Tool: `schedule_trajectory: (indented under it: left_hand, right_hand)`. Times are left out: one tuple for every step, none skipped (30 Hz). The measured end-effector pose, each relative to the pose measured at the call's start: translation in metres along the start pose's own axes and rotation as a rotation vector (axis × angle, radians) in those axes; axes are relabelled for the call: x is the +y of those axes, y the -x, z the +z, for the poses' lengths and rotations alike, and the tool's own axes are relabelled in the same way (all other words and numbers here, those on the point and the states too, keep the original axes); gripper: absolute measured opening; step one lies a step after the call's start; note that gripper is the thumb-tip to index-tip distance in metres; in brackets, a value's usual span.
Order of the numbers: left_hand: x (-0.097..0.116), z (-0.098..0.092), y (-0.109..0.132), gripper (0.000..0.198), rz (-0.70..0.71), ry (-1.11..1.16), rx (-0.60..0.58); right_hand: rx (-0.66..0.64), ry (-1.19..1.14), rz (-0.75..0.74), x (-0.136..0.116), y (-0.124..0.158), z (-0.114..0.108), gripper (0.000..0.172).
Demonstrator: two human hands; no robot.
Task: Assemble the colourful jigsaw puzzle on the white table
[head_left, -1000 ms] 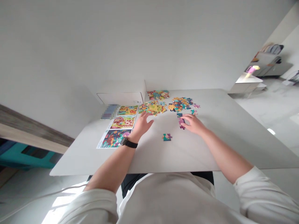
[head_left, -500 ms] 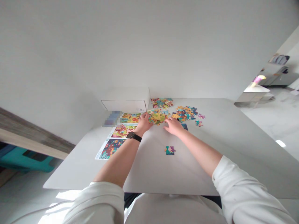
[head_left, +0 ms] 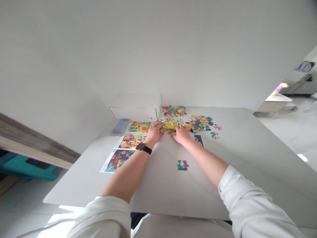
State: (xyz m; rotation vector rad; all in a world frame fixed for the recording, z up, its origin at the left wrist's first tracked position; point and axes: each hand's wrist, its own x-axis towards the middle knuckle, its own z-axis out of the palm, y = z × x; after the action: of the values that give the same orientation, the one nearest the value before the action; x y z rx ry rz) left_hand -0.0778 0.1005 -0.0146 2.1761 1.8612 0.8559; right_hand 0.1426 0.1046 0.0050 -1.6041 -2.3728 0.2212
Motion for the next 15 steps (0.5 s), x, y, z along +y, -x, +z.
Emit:
schedule_trajectory:
  left_hand:
    - [0.000, 0.001, -0.001, 0.041, 0.004, 0.002, 0.003]
    - [0.001, 0.001, -0.003, 0.040, 0.008, 0.004, 0.008]
    - [0.001, 0.002, -0.004, 0.040, 0.011, 0.006, 0.015]
    - [0.001, 0.003, -0.006, 0.039, 0.013, 0.008, 0.023]
    - [0.001, 0.004, -0.007, 0.039, 0.012, 0.010, 0.030]
    - [0.001, 0.005, -0.009, 0.039, 0.009, 0.010, 0.037]
    - [0.000, 0.006, -0.010, 0.039, 0.006, 0.011, 0.041]
    - [0.000, 0.006, -0.012, 0.038, 0.003, 0.011, 0.043]
    - [0.000, 0.007, -0.013, 0.038, 0.000, 0.011, 0.044]
    - [0.000, 0.007, -0.014, 0.038, -0.005, 0.011, 0.043]
    - [0.000, 0.007, -0.014, 0.038, -0.009, 0.011, 0.040]
    - [0.000, 0.007, -0.015, 0.038, -0.016, 0.010, 0.038]
    - [0.000, 0.007, -0.015, 0.039, -0.027, 0.008, 0.038]
    - [0.000, 0.006, -0.014, 0.040, -0.037, 0.006, 0.040]
    - [0.001, 0.006, -0.014, 0.041, -0.046, 0.005, 0.044]
  right_hand:
    - [-0.003, 0.001, 0.006, 0.001, -0.001, 0.000, 0.045]
    - [-0.005, 0.006, 0.010, 0.002, -0.002, 0.000, 0.044]
    - [-0.006, 0.012, 0.011, 0.004, -0.003, -0.001, 0.043]
    - [-0.006, 0.018, 0.011, 0.005, -0.005, -0.001, 0.043]
    - [-0.006, 0.022, 0.011, 0.006, -0.006, -0.001, 0.043]
    - [-0.006, 0.025, 0.012, 0.007, -0.007, -0.001, 0.043]
    - [-0.006, 0.025, 0.014, 0.008, -0.008, 0.000, 0.043]
    - [-0.005, 0.024, 0.017, 0.009, -0.009, 0.000, 0.043]
    - [-0.004, 0.021, 0.018, 0.009, -0.010, 0.001, 0.043]
    - [-0.001, 0.016, 0.020, 0.010, -0.010, 0.002, 0.042]
    - [0.001, 0.013, 0.020, 0.009, -0.010, 0.003, 0.042]
    - [0.003, 0.014, 0.021, 0.009, -0.010, 0.003, 0.042]
    - [0.003, 0.017, 0.023, 0.008, -0.010, 0.004, 0.042]
    - [0.003, 0.022, 0.024, 0.008, -0.009, 0.004, 0.042]
    - [0.005, 0.024, 0.022, 0.008, -0.009, 0.003, 0.041]
